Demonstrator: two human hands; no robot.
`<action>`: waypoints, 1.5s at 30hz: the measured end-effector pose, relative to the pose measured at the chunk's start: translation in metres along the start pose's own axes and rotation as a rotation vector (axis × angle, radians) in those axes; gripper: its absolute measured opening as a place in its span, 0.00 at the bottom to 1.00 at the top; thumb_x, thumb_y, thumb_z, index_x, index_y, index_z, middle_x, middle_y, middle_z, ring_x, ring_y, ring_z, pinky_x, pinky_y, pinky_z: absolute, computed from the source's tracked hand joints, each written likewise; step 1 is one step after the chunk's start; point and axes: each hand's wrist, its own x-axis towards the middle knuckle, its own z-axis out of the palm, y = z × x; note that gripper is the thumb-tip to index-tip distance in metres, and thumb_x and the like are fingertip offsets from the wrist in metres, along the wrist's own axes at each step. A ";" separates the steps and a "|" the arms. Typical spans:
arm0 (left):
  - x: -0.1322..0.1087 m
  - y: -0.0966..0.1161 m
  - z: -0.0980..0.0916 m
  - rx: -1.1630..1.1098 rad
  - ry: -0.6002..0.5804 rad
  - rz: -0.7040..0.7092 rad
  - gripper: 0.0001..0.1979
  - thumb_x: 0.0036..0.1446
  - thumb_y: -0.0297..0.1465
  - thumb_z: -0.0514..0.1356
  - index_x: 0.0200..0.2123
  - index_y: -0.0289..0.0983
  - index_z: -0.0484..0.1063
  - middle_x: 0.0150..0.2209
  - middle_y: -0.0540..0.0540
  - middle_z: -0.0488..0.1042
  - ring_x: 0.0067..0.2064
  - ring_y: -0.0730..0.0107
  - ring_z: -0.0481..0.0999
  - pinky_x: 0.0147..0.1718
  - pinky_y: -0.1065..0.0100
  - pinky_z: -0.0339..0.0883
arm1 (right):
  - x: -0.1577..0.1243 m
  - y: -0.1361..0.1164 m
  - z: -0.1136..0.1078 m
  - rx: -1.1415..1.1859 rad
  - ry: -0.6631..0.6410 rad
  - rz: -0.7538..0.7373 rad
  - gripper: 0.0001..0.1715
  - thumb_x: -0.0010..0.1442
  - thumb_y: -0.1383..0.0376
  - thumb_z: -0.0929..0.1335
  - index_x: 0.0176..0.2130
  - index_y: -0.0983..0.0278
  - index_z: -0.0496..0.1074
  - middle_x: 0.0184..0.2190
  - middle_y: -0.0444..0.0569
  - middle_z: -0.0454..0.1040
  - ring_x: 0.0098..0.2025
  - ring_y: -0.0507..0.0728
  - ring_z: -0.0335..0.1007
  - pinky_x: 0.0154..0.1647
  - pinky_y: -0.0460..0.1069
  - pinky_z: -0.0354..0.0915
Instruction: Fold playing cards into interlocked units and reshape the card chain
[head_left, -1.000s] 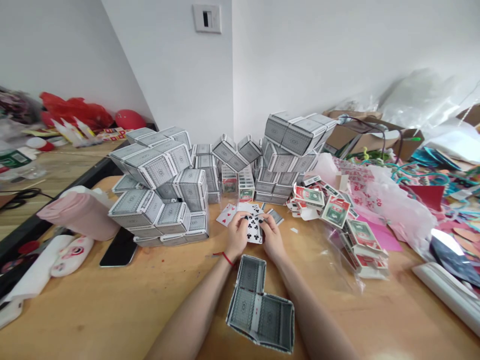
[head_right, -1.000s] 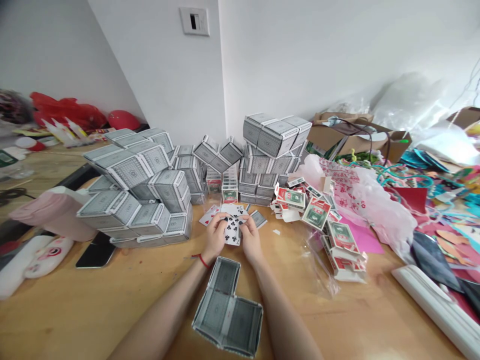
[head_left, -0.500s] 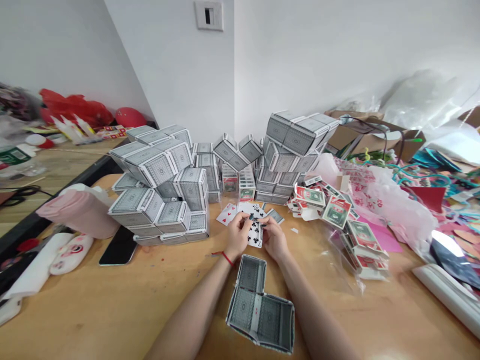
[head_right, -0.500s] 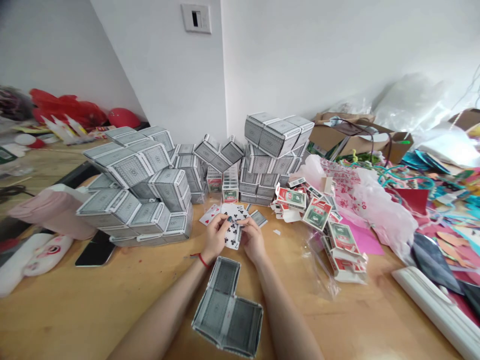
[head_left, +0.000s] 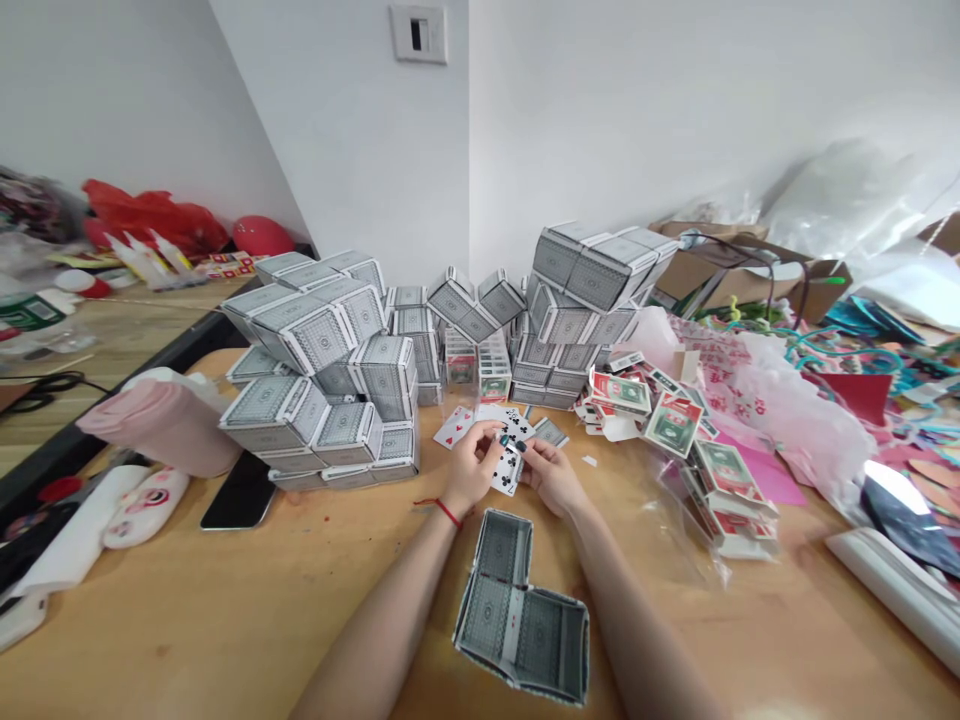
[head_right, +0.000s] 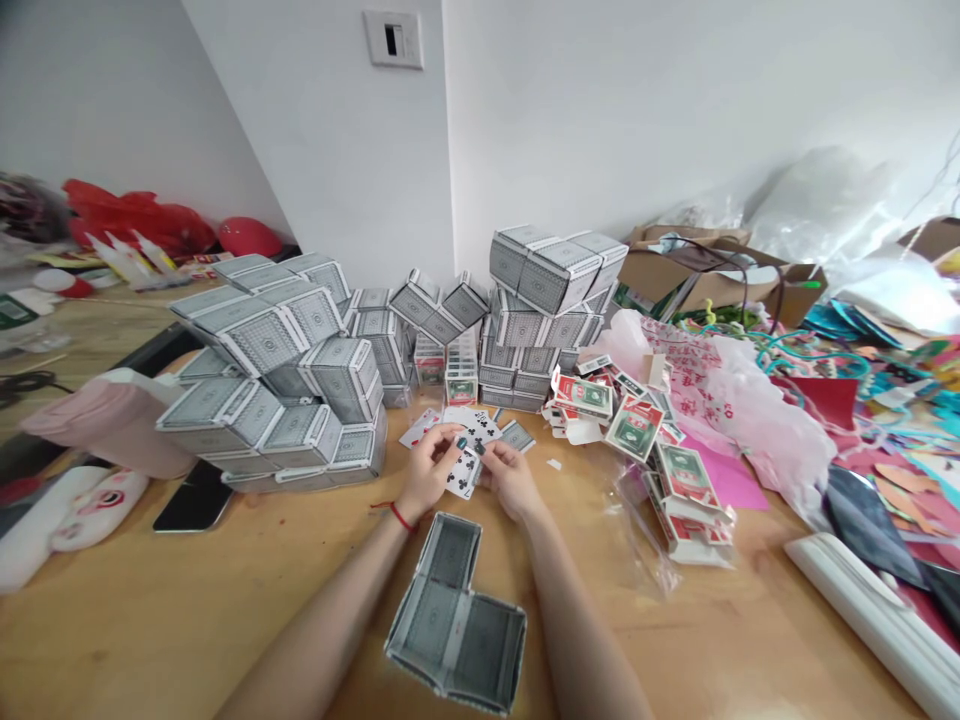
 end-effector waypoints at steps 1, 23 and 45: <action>0.001 -0.001 0.000 0.000 0.000 -0.019 0.12 0.51 0.32 0.56 0.40 0.36 0.69 0.33 0.46 0.72 0.33 0.70 0.70 0.33 0.70 0.64 | 0.001 0.001 0.000 -0.013 0.021 -0.027 0.15 0.42 0.58 0.73 0.24 0.64 0.67 0.21 0.41 0.69 0.23 0.49 0.65 0.27 0.47 0.66; 0.003 -0.005 0.006 0.058 0.030 -0.043 0.07 0.51 0.31 0.54 0.31 0.34 0.69 0.31 0.48 0.72 0.35 0.70 0.70 0.35 0.71 0.62 | 0.005 0.009 0.004 -0.205 0.016 -0.133 0.14 0.45 0.56 0.71 0.28 0.63 0.70 0.24 0.44 0.71 0.27 0.53 0.68 0.31 0.49 0.66; 0.003 -0.004 0.005 0.078 0.006 -0.015 0.08 0.50 0.30 0.56 0.29 0.37 0.74 0.30 0.46 0.76 0.32 0.68 0.73 0.34 0.68 0.66 | 0.006 0.014 0.003 -0.591 0.060 -0.306 0.09 0.50 0.59 0.66 0.27 0.61 0.74 0.23 0.44 0.71 0.28 0.56 0.64 0.33 0.49 0.61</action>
